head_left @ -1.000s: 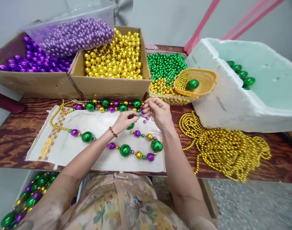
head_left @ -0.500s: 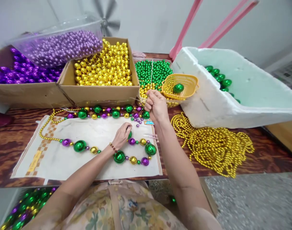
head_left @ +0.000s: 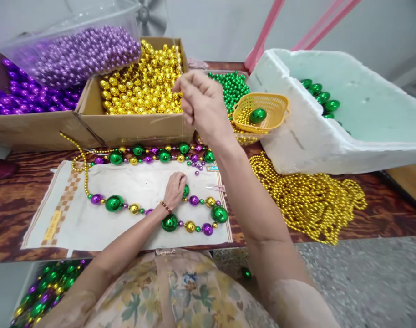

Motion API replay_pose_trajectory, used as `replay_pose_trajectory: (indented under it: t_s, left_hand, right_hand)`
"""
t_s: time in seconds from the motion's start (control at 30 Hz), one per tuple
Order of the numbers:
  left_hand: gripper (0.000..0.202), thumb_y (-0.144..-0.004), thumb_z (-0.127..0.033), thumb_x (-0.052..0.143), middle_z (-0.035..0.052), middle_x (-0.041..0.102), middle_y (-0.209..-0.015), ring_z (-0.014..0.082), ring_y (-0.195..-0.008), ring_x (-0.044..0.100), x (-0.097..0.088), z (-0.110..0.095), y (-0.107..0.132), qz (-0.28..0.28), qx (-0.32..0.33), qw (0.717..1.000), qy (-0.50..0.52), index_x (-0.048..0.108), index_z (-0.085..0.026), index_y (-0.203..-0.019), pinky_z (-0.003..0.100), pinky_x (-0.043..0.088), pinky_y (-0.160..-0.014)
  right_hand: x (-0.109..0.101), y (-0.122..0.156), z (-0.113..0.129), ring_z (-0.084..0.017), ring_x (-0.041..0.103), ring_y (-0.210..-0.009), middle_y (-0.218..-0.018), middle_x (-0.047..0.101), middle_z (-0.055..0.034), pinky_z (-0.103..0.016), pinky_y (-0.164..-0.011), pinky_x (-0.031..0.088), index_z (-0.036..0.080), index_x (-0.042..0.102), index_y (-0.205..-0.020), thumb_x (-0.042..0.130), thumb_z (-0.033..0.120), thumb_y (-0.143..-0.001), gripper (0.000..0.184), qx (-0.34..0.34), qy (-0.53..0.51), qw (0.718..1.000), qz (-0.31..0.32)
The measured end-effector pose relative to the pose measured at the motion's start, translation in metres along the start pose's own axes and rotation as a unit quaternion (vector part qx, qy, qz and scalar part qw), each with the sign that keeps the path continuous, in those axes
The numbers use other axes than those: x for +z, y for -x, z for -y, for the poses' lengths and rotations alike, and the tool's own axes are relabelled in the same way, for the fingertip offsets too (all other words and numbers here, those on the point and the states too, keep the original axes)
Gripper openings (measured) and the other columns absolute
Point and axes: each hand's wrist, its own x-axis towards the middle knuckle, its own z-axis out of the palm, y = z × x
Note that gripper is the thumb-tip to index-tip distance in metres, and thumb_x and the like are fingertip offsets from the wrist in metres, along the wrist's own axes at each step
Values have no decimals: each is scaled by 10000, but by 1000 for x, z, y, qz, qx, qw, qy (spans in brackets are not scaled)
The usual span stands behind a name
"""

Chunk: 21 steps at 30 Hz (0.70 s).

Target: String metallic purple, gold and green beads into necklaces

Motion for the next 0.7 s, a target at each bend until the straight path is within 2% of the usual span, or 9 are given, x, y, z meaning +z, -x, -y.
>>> replay_pose_trajectory:
  t_s: [0.07,0.13,0.27,0.33,0.47,0.6,0.7]
  left_hand:
    - [177,-948,-277,466,79,611,-960,219,-965,552,-5,0,0,0,-5,1000,-9,611,-192,-892,359,425,-923]
    - [165,-915,-231,497,85,616,-995,218,-968,571,-13,3,-1,1,-21,1000,-12,656,-187,-912,355,438,-917]
    - [179,-837,-148,528,68,630,-970,181,-826,607,-29,13,-7,0,-69,998,-4,701,-182,-870,326,481,-834]
    - [172,-837,-167,533,64,643,-934,171,-773,608,-37,18,-10,4,-89,996,5,705,-176,-847,311,496,-778]
    - [199,-865,-249,535,72,661,-902,188,-779,611,-51,27,-12,19,-113,993,20,714,-174,-820,305,502,-719]
    - [138,-804,-256,603,60,658,-865,186,-784,604,-65,30,-10,25,-127,991,36,706,-184,-748,294,501,-721]
    - [136,-780,-279,613,48,656,-819,153,-683,588,-69,30,-8,35,-144,987,70,692,-176,-740,262,496,-619]
  right_hand:
    - [-1,5,-10,-48,327,-417,-525,356,86,-148,-367,321,229,553,-767,640,533,-902,343,6,-5,999,34]
    - [-3,9,-19,-44,362,-421,-525,376,90,-137,-376,348,224,579,-822,638,553,-891,342,11,-8,999,34]
    - [-9,12,-24,-44,440,-444,-546,421,83,-133,-390,378,209,603,-863,635,536,-896,331,18,2,999,31]
    - [-9,12,-25,-46,465,-452,-553,441,79,-136,-394,388,205,615,-877,619,526,-908,323,22,12,999,42]
    - [-6,17,-32,-55,492,-461,-557,473,76,-148,-395,409,208,636,-931,600,503,-917,297,41,17,998,53]
    - [-6,24,-39,-72,526,-487,-576,510,68,-169,-411,442,226,653,-968,611,462,-906,247,51,18,998,38]
    - [-10,28,-40,-84,556,-509,-600,525,59,-189,-429,459,230,657,-976,603,409,-908,199,57,6,998,37]
